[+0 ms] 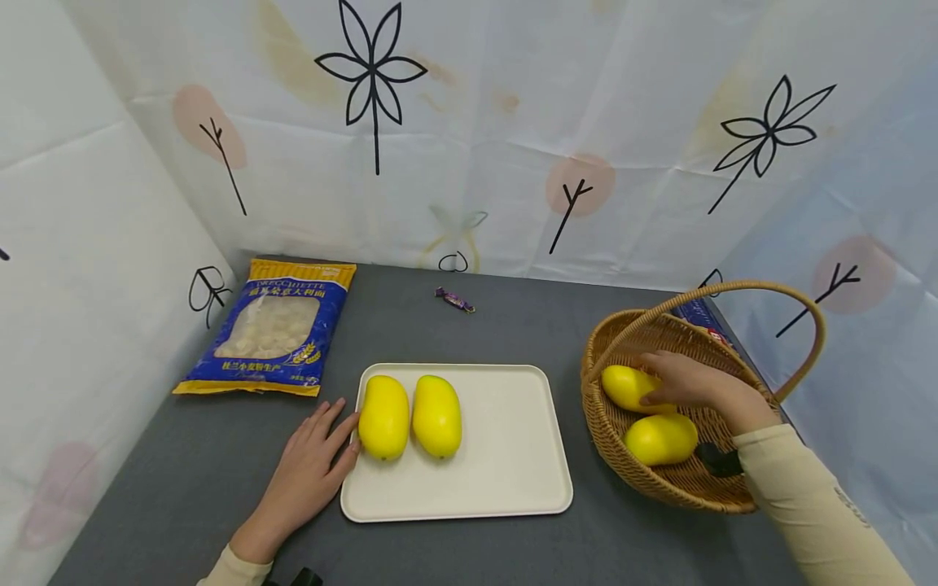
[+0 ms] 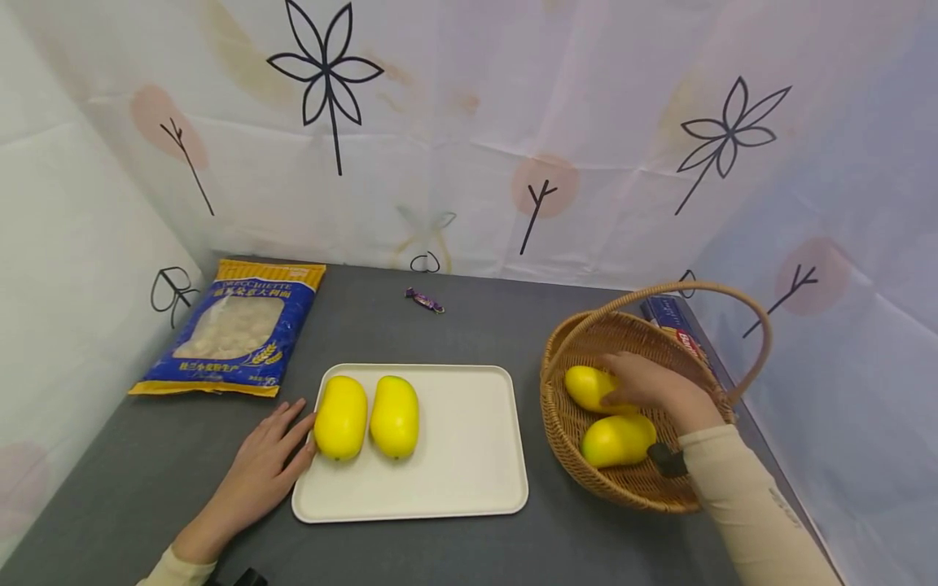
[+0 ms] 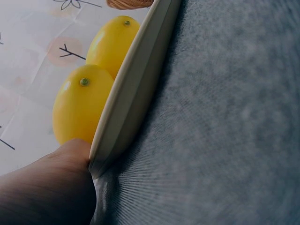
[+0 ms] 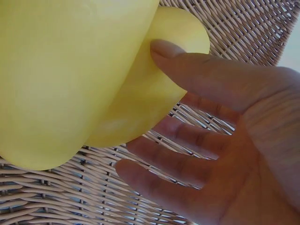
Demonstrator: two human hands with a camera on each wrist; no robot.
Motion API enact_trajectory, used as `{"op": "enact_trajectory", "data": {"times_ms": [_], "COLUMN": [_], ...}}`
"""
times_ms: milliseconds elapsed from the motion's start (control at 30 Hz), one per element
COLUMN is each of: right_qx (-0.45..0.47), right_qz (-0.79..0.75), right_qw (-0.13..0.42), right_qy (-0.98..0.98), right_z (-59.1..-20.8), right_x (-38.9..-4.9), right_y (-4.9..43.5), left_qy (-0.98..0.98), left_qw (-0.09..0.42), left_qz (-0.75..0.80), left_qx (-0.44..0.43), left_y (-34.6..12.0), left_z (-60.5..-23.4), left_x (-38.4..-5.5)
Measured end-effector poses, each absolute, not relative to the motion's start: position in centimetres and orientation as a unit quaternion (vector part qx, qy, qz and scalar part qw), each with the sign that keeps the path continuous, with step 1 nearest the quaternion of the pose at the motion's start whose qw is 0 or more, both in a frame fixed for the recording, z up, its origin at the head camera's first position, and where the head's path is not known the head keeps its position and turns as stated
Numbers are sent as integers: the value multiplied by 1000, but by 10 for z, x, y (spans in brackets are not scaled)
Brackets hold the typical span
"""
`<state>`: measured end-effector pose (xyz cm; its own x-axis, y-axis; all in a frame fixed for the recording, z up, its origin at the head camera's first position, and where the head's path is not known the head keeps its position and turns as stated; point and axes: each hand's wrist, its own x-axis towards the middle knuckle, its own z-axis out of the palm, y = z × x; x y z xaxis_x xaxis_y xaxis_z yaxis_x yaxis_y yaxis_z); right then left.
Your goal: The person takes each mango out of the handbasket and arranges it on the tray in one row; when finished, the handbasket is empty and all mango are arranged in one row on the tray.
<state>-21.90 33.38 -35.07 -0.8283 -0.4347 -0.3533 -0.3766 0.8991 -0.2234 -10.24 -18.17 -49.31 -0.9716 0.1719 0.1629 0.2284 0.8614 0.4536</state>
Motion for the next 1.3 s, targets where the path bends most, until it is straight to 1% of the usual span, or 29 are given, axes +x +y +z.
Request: {"op": "enact_trajectory", "data": {"times_ms": [533, 767, 900, 1100, 1300], "right_qx": [-208, -214, -212, -208, -197], "right_qz": [-84, -77, -76, -67, -84], "right_qw": [206, 191, 184, 178, 161], "right_qy": [953, 955, 957, 959, 964], "right_z": [-350, -348, -342, -328, -313], "right_x": [-216, -216, -216, -215, -205], "right_y": [332, 332, 331, 329, 327], "left_qy": [-964, -963, -963, -964, -964], "left_qw": [52, 57, 59, 50, 51], "left_qz": [-240, -241, -241, -241, -242], "left_qx": [-100, -102, -104, -100, -100], "left_y": [-181, -181, -182, -182, -182], "left_z": [-492, -492, -494, -495, -495], "left_x": [-102, -102, -103, -103, -103]}}
